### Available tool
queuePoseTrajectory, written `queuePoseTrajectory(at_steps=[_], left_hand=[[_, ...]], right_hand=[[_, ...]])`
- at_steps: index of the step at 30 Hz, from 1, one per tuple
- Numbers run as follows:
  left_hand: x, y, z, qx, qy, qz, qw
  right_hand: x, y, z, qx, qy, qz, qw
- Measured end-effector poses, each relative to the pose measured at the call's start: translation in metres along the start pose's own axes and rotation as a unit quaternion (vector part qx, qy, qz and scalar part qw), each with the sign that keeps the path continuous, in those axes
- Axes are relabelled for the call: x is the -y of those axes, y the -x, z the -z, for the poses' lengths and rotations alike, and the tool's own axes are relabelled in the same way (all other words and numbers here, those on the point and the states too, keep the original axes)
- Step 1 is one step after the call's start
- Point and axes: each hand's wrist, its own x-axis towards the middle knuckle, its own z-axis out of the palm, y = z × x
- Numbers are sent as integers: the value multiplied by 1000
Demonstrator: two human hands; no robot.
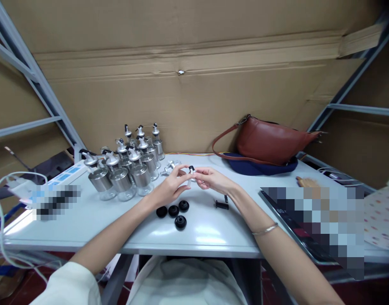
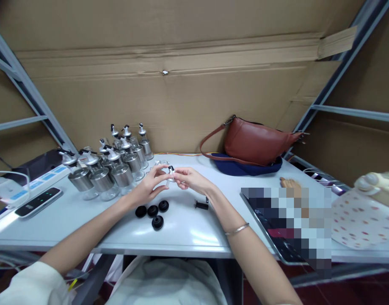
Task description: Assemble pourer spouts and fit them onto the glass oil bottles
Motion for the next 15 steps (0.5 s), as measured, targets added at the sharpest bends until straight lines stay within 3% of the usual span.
queuePoseTrajectory(at_steps=[10, 15], left_hand=[[-3, -1, -1, -95, 70, 37, 992], [-3, -2, -2, -115, 49, 71, 990]], right_hand=[[3, 2, -6, -6, 21, 39, 999], [6, 2, -7, -31, 17, 52, 998]])
